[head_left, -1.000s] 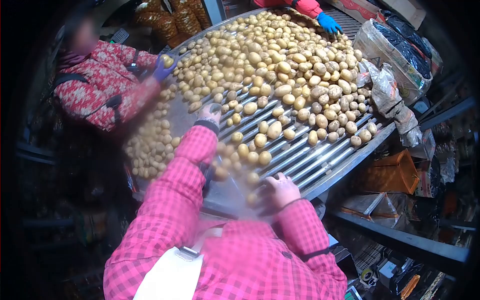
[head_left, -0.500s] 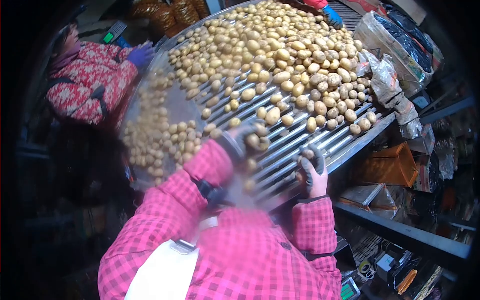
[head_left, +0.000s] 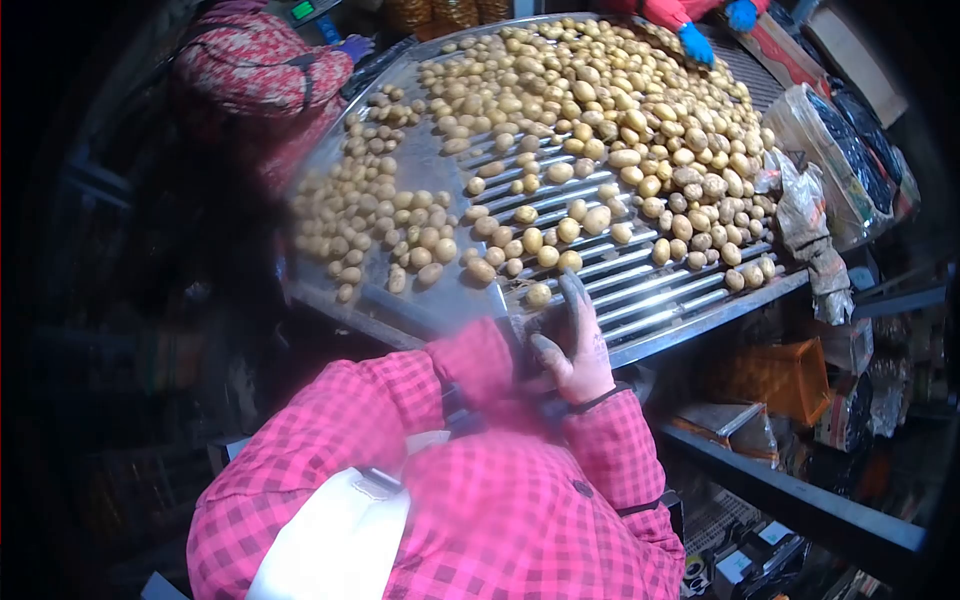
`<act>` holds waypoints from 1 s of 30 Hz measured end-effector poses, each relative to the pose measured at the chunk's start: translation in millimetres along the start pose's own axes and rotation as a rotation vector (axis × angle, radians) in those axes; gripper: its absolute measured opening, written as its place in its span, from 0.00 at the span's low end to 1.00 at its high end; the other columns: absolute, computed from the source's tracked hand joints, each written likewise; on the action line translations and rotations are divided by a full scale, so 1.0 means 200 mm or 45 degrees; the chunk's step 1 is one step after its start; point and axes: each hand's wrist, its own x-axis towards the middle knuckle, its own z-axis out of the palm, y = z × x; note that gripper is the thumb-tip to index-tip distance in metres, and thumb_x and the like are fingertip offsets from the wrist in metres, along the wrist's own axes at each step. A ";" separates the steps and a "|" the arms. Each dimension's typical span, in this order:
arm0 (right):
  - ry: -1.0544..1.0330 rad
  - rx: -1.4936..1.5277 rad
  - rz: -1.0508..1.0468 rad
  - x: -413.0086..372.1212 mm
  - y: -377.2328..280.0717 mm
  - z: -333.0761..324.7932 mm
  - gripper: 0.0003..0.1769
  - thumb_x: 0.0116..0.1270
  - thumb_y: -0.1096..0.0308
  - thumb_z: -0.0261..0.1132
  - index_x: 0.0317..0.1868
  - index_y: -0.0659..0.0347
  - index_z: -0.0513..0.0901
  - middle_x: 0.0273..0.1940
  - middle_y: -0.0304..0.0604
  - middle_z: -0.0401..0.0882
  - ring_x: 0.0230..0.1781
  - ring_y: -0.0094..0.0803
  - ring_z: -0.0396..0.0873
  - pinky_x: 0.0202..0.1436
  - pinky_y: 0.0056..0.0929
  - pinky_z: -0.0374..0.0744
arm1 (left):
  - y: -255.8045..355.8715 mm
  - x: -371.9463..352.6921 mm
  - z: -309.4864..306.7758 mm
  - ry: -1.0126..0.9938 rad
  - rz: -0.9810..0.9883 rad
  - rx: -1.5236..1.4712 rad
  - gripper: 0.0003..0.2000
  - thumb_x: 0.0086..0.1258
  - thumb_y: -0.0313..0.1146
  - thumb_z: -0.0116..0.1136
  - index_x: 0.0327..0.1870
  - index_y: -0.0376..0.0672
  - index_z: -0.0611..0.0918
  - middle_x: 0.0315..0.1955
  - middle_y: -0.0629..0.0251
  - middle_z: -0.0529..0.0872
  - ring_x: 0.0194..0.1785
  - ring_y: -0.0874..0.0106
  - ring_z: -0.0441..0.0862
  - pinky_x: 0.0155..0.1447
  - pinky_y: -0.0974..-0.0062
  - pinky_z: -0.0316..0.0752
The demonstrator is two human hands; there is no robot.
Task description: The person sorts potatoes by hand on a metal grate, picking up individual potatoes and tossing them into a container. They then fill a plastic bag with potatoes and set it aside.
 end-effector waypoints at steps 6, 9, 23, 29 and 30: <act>0.097 0.180 0.285 -0.06 0.16 0.03 0.25 0.62 0.70 0.60 0.60 0.63 0.70 0.57 0.51 0.71 0.59 0.40 0.69 0.63 0.33 0.66 | 0.61 -0.14 0.15 0.721 -0.181 0.064 0.21 0.64 0.42 0.58 0.55 0.43 0.72 0.46 0.63 0.78 0.51 0.67 0.75 0.53 0.67 0.71; -0.131 -0.599 0.396 -0.22 0.41 0.10 0.21 0.63 0.62 0.60 0.54 0.62 0.74 0.53 0.52 0.73 0.56 0.45 0.72 0.59 0.36 0.70 | 1.00 -0.42 -0.10 0.967 0.263 0.185 0.19 0.65 0.39 0.58 0.55 0.43 0.72 0.44 0.63 0.79 0.47 0.68 0.77 0.46 0.72 0.73; -0.350 -0.830 0.244 -0.23 0.39 0.13 0.15 0.59 0.63 0.61 0.46 0.54 0.79 0.45 0.42 0.78 0.47 0.41 0.76 0.50 0.37 0.75 | 0.59 -2.39 -0.60 1.703 -1.452 2.241 0.14 0.66 0.46 0.50 0.46 0.50 0.78 0.40 0.67 0.81 0.47 0.69 0.77 0.49 0.61 0.73; -0.368 -0.855 0.245 -0.24 0.37 0.12 0.14 0.57 0.62 0.61 0.45 0.53 0.80 0.43 0.42 0.79 0.45 0.41 0.77 0.49 0.38 0.74 | 0.78 -1.99 -0.64 2.310 -0.264 1.860 0.24 0.62 0.36 0.56 0.61 0.45 0.71 0.57 0.52 0.72 0.61 0.61 0.70 0.63 0.61 0.65; -0.378 -0.851 0.261 -0.24 0.37 0.13 0.14 0.58 0.62 0.61 0.45 0.53 0.79 0.44 0.42 0.79 0.46 0.40 0.77 0.49 0.38 0.74 | 0.88 -1.81 -0.60 2.182 0.018 1.945 0.22 0.60 0.32 0.57 0.58 0.43 0.74 0.56 0.53 0.73 0.60 0.61 0.71 0.62 0.64 0.67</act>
